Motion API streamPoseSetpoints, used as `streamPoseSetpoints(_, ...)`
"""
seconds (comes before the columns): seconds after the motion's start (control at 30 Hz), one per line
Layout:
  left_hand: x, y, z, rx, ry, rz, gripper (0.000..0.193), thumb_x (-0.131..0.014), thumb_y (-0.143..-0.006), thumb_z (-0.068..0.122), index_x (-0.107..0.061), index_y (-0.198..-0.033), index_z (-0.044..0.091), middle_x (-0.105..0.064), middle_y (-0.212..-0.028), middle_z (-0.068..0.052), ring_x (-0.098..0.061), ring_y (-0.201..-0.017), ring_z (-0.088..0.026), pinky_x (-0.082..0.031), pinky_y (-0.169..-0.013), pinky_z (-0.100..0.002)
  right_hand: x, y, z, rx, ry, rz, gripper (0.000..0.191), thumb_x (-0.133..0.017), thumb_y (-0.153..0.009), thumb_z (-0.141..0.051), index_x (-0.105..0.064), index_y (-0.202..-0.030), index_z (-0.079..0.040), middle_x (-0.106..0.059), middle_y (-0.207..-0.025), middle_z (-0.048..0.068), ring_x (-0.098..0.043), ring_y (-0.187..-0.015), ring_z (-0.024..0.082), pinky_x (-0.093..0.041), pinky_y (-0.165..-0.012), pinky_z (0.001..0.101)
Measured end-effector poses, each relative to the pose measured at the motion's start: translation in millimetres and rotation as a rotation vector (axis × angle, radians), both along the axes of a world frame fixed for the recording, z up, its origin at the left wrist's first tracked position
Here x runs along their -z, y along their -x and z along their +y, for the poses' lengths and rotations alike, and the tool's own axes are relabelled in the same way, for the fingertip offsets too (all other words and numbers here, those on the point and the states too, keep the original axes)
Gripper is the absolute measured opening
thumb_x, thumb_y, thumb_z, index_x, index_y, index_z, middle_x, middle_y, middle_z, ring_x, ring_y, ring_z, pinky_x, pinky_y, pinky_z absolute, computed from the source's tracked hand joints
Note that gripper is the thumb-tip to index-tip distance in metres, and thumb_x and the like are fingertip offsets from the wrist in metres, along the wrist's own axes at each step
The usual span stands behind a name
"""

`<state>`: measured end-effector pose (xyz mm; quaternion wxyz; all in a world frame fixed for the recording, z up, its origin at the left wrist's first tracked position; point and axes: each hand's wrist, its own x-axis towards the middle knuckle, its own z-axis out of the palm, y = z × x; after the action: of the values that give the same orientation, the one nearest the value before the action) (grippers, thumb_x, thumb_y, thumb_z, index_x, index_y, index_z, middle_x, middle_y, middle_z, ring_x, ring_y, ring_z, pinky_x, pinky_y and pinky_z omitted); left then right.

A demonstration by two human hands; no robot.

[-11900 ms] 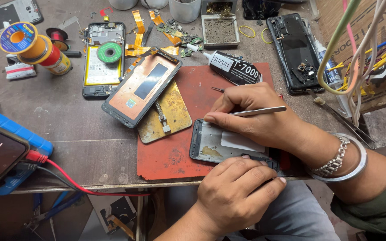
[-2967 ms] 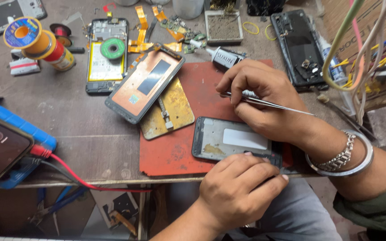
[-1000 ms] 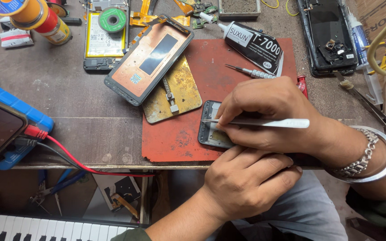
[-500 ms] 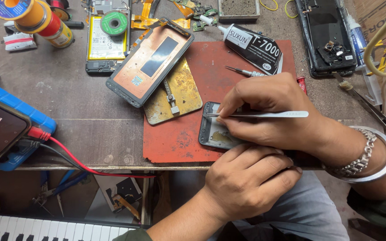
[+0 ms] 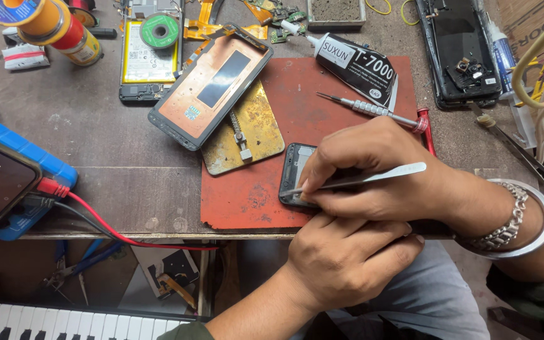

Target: The person uses tweezers to scrape old adhesive residue from the frame of a disassembled phone lying on a red mat, steadying the phone with the other hand. They then pick up a brush-tipped tool and apply liquid along the phone's edge, working around the frame.

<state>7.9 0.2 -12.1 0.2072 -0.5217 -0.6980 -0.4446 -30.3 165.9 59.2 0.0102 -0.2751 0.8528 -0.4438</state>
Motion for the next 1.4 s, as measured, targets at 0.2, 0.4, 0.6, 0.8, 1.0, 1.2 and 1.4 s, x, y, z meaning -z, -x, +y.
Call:
streamPoseSetpoints(0.2, -0.7, 0.7, 0.6, 0.002, -0.004, 0.003, 0.013, -0.070, -0.097, 0.015, -0.076, -0.108, 0.017, -0.071, -0.112, 0.003, -0.069, -0.106, -0.016, -0.054, -0.087, -0.029, 1.9, -0.1, 0.7, -0.003, 0.016, 0.009, 0.015, -0.081, -0.079, -0.008, -0.068, -0.085, -0.004, -0.078, -0.091, 0.005, -0.080, -0.088, 0.015, -0.064, -0.075, 0.0265)
streamPoseSetpoints(0.4, -1.2, 1.5, 0.1, 0.022, 0.004, -0.022, 0.013, -0.069, -0.096, 0.015, -0.075, -0.107, 0.016, -0.070, -0.110, 0.002, -0.069, -0.104, -0.015, -0.055, -0.088, -0.028, 3.7, 0.2, 0.5, 0.145, -0.042, 0.072, 0.012, -0.080, -0.079, -0.006, -0.070, -0.085, -0.004, -0.079, -0.088, 0.005, -0.079, -0.082, 0.014, -0.062, -0.070, 0.0254)
streamPoseSetpoints(0.6, -3.4, 2.8, -0.3, 0.025, 0.001, -0.015, 0.013, -0.069, -0.096, 0.014, -0.074, -0.108, 0.015, -0.070, -0.111, 0.002, -0.069, -0.105, -0.016, -0.055, -0.088, -0.029, 5.1, 4.4, 0.8, 0.147, 0.039, 0.049, 0.011, -0.078, -0.082, -0.005, -0.068, -0.087, -0.003, -0.078, -0.092, 0.005, -0.079, -0.084, 0.013, -0.063, -0.071, 0.0250)
streamPoseSetpoints(0.8, -4.2, 3.0, 0.8, 0.019, -0.017, -0.011, 0.014, -0.070, -0.096, 0.015, -0.075, -0.109, 0.016, -0.070, -0.112, 0.002, -0.069, -0.107, -0.017, -0.055, -0.087, -0.029, 4.5, 2.2, 1.1, 0.118, -0.018, 0.118, 0.014, -0.081, -0.080, -0.005, -0.068, -0.086, -0.004, -0.077, -0.092, 0.005, -0.077, -0.085, 0.012, -0.060, -0.069, 0.0253)
streamPoseSetpoints(1.0, -4.0, 2.9, -0.1, 0.020, 0.001, -0.014, 0.013, -0.070, -0.097, 0.017, -0.075, -0.109, 0.017, -0.070, -0.112, 0.003, -0.069, -0.104, -0.016, -0.055, -0.090, -0.030, 4.8, 3.0, 0.4, 0.170, -0.027, 0.108, 0.013, -0.081, -0.081, -0.006, -0.069, -0.086, -0.004, -0.077, -0.089, 0.004, -0.076, -0.078, 0.015, -0.058, -0.065, 0.0261)
streamPoseSetpoints(1.2, -3.1, 3.5, 0.7, 0.020, -0.008, -0.008, 0.014, -0.071, -0.097, 0.017, -0.075, -0.111, 0.016, -0.070, -0.113, 0.001, -0.068, -0.108, -0.017, -0.056, -0.091, -0.030, 5.6, 4.9, 0.3, 0.267, -0.051, 0.113, 0.012, -0.082, -0.082, -0.006, -0.071, -0.087, -0.003, -0.076, -0.086, 0.004, -0.075, -0.074, 0.014, -0.057, -0.063, 0.0256)
streamPoseSetpoints(1.4, -4.0, 3.7, -0.1, 0.032, 0.001, -0.011, 0.015, -0.070, -0.096, 0.017, -0.074, -0.111, 0.015, -0.069, -0.112, 0.002, -0.069, -0.106, -0.017, -0.056, -0.095, -0.031, 6.7, 4.4, 0.8, 0.178, -0.012, 0.138, 0.010, -0.079, -0.081, -0.004, -0.071, -0.087, -0.003, -0.077, -0.090, 0.005, -0.077, -0.080, 0.011, -0.060, -0.068, 0.0242)
